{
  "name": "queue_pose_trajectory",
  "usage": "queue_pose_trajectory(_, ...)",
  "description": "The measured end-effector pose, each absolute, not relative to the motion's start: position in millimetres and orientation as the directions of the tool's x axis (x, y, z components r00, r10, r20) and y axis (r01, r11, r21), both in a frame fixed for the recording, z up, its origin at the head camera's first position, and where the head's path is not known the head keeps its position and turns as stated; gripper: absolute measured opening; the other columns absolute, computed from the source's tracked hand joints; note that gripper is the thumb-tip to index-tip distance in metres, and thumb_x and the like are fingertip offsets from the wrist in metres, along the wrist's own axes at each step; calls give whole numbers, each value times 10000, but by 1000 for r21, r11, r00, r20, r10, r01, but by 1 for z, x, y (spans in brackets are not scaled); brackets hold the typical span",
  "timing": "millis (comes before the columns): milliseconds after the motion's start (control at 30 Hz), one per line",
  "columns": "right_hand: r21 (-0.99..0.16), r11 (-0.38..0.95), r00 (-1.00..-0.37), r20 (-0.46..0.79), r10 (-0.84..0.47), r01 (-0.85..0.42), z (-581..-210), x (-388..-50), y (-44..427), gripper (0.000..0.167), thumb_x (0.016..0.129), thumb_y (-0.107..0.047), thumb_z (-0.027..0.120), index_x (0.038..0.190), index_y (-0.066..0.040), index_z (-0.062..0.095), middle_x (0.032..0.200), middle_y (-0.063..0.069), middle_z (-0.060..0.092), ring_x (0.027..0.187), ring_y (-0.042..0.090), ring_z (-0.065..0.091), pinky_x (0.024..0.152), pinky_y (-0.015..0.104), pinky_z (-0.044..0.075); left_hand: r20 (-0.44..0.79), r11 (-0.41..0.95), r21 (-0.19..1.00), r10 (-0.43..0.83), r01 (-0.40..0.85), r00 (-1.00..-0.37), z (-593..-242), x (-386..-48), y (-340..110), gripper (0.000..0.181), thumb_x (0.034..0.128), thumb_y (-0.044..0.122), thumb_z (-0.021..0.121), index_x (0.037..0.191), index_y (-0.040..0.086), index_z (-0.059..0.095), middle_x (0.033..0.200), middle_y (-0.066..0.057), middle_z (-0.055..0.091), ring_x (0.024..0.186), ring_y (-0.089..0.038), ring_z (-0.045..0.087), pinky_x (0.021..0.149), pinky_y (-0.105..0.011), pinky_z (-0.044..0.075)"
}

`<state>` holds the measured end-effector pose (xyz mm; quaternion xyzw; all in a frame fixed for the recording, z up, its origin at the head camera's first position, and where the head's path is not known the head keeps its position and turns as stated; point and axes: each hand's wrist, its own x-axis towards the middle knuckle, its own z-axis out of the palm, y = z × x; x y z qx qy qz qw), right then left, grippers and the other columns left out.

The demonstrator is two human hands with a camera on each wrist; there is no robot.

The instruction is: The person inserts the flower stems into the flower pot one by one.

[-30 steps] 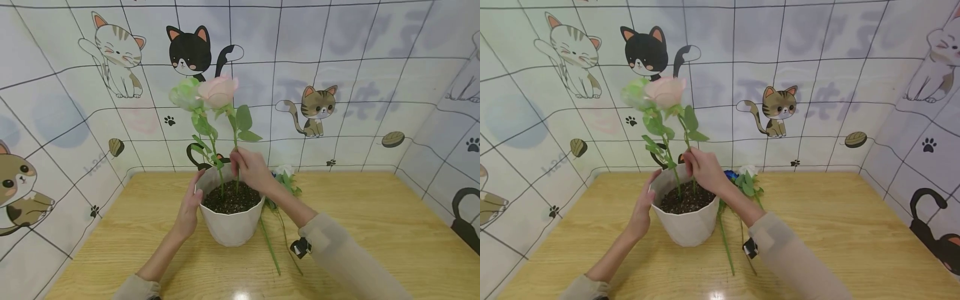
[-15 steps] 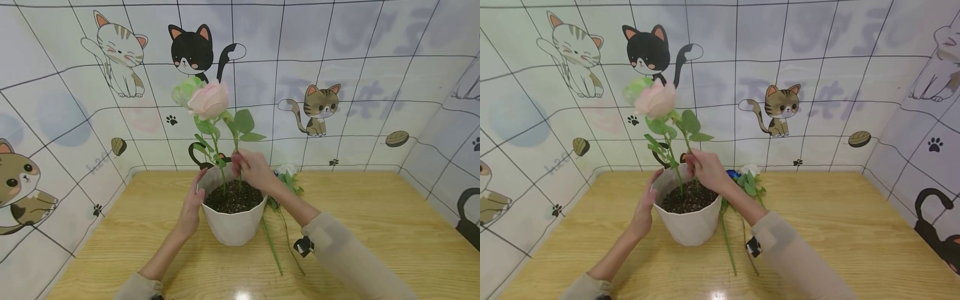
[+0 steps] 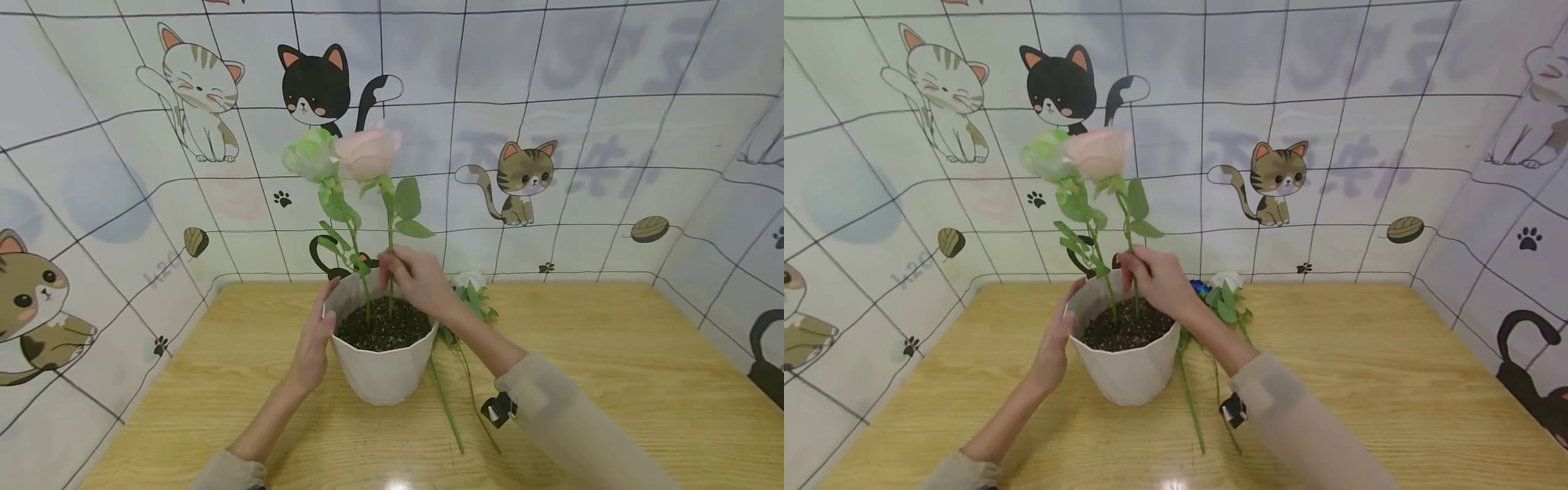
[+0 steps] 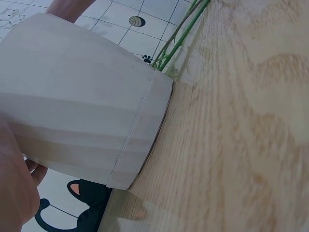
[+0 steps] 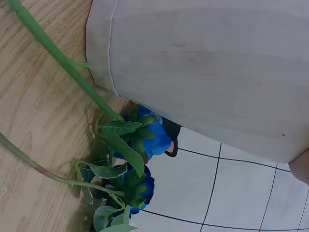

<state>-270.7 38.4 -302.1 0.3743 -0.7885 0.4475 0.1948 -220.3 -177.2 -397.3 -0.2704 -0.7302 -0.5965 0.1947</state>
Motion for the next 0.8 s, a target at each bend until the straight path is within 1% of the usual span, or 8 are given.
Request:
queue_pose_trajectory(100, -597, 313, -673, 629, -388, -739, -302, -270, 40, 385, 1077, -265, 499, 747, -149, 661, 606, -18, 619, 445, 132, 403, 474, 303, 359, 605, 137, 768, 165, 626, -779, -397, -221, -177, 541, 1072, 223, 288, 1593, 81, 257, 1623, -165, 274, 1490, -277, 204, 1139, -605, 175)
queue_pose_trajectory(167, -629, 297, -693, 613, -379, -718, -302, -270, 40, 410, 1076, -293, 500, 735, -139, 666, 579, -18, 601, 447, 151, 438, 473, 305, 378, 603, 135, 770, 165, 624, -780, -397, -222, -177, 543, 1071, 232, 289, 1592, 85, 259, 1622, -170, 273, 1489, -279, 203, 1138, -608, 173)
queue_pose_trajectory(333, -678, 258, -716, 581, -386, -689, -301, -269, 39, 433, 1081, -300, 488, 743, -95, 666, 589, -7, 616, 474, 183, 533, 484, 305, 437, 598, 132, 774, 166, 619, -784, -397, -221, -177, 547, 1070, 251, 291, 1593, 90, 258, 1621, -186, 265, 1489, -281, 202, 1135, -612, 177)
queue_pose_trajectory(533, -681, 295, -733, 541, -413, -670, -301, -268, 38, 438, 1085, -331, 461, 765, -109, 662, 675, 96, 675, 524, 171, 593, 528, 322, 491, 598, 129, 775, 162, 618, -785, -398, -220, -177, 552, 1068, 247, 294, 1591, 76, 256, 1624, -158, 271, 1486, -292, 207, 1129, -619, 183)
queue_pose_trajectory(667, -659, 330, -730, 535, -425, -676, -302, -269, 38, 431, 1089, -317, 449, 768, -123, 659, 681, 94, 680, 525, 150, 598, 524, 321, 494, 600, 130, 774, 164, 620, -783, -398, -220, -176, 550, 1067, 240, 291, 1591, 77, 256, 1627, -135, 274, 1487, -288, 207, 1135, -609, 179)
queue_pose_trajectory(800, -619, 343, -704, 563, -433, -706, -302, -270, 37, 412, 1091, -279, 454, 766, -125, 656, 653, 64, 663, 511, 143, 576, 518, 303, 476, 602, 138, 771, 161, 622, -782, -398, -220, -176, 545, 1069, 236, 287, 1590, 78, 257, 1628, -133, 272, 1488, -283, 208, 1140, -602, 176)
